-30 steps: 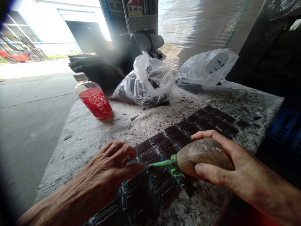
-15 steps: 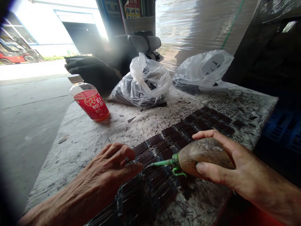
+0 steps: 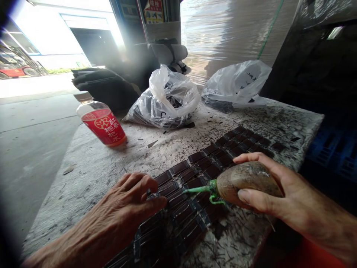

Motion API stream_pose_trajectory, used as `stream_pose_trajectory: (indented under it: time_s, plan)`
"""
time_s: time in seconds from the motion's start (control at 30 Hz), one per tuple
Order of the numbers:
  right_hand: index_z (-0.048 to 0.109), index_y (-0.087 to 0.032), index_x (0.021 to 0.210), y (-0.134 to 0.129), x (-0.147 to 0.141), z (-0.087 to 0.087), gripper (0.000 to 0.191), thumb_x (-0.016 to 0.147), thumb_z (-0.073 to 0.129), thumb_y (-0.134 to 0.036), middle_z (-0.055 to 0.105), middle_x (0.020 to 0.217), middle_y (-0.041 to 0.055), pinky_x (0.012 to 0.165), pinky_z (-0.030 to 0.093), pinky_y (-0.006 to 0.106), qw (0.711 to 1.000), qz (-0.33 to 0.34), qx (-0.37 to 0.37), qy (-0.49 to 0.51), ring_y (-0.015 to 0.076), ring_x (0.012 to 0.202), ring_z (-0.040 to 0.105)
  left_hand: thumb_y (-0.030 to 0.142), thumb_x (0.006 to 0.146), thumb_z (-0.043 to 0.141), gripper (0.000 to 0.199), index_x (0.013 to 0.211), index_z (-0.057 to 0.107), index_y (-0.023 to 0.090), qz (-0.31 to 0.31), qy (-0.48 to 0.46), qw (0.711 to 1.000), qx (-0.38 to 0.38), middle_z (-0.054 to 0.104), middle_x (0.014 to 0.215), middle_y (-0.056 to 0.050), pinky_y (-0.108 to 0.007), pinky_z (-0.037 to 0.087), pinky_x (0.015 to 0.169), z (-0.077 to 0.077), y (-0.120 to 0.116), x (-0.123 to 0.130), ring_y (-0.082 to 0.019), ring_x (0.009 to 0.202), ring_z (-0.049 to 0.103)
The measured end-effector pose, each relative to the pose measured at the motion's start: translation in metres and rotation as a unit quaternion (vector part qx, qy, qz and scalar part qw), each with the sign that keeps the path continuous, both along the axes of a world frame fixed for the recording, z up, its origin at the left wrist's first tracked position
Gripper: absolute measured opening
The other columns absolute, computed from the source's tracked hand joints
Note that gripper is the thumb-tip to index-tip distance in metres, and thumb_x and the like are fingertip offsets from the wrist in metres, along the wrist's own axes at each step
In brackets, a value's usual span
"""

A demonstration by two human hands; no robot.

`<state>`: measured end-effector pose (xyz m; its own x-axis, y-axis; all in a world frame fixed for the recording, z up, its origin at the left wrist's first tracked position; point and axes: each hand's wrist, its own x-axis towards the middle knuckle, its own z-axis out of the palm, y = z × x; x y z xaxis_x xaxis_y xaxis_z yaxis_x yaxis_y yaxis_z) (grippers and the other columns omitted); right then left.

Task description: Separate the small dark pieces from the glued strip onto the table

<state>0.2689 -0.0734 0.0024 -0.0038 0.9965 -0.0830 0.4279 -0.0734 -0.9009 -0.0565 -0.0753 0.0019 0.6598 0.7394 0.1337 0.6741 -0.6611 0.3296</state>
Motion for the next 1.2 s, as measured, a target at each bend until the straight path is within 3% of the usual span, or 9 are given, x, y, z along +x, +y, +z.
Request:
stream_pose_trajectory:
  time_s: [0.17,0.37,0.57,0.7,0.93,1.2]
  plan:
    - [0.058,-0.035,0.111,0.0,0.003,0.0,0.061,0.056,0.078,-0.053,0.075,0.083,0.0018,0.051,0.057,0.024,1.0,-0.015,-0.007,0.01,0.0246,0.065,0.069,0.01,0.084,0.061,0.024,0.096,0.058,0.03,-0.009,-0.007,1.0,0.022,0.051,0.103,0.006,-0.035,0.026,0.075,-0.001,-0.002,-0.002,-0.018,0.089,0.04]
    - [0.059,-0.033,0.107,0.004,0.0,0.006,0.065,0.049,0.08,-0.055,0.075,0.079,0.0029,0.047,0.056,0.026,0.999,-0.039,-0.029,0.01,0.0254,0.061,0.069,0.019,0.093,0.049,0.012,0.093,0.059,0.025,-0.025,-0.007,0.999,0.043,0.05,0.097,0.0,-0.037,0.026,0.074,0.002,-0.003,-0.001,-0.021,0.088,0.039]
    - [0.061,-0.032,0.101,0.003,-0.006,0.014,0.068,0.041,0.08,-0.057,0.075,0.076,0.0041,0.046,0.056,0.027,0.997,-0.069,-0.038,0.001,0.026,0.06,0.068,0.016,0.086,0.061,0.009,0.086,0.057,0.024,-0.017,-0.018,0.999,0.027,0.053,0.098,0.003,-0.035,0.027,0.075,0.008,0.0,0.003,-0.019,0.088,0.041]
    - [0.059,-0.032,0.104,0.003,-0.003,0.011,0.069,0.044,0.08,-0.057,0.075,0.076,0.0043,0.047,0.056,0.028,0.997,-0.061,-0.046,0.002,0.0272,0.061,0.069,0.008,0.084,0.059,0.022,0.092,0.058,0.029,-0.02,-0.013,0.999,0.035,0.051,0.097,0.006,-0.035,0.026,0.073,0.012,0.008,0.014,-0.019,0.086,0.039]
    - [0.06,-0.033,0.106,0.003,0.0,0.008,0.06,0.052,0.08,-0.053,0.075,0.08,0.0029,0.05,0.058,0.026,1.0,-0.022,-0.003,0.014,0.0256,0.064,0.071,0.017,0.088,0.057,0.009,0.089,0.056,0.026,-0.045,0.044,0.997,0.036,0.049,0.098,0.001,-0.038,0.026,0.072,0.012,0.027,0.033,-0.022,0.088,0.04]
    - [0.06,-0.033,0.107,0.004,0.005,0.008,0.058,0.055,0.079,-0.053,0.075,0.083,0.0032,0.053,0.06,0.029,1.0,-0.014,-0.015,0.007,0.0279,0.068,0.072,0.026,0.091,0.055,0.003,0.088,0.056,0.028,-0.047,0.056,0.997,0.021,0.049,0.096,0.002,-0.037,0.027,0.072,0.007,0.028,0.031,-0.021,0.087,0.041]
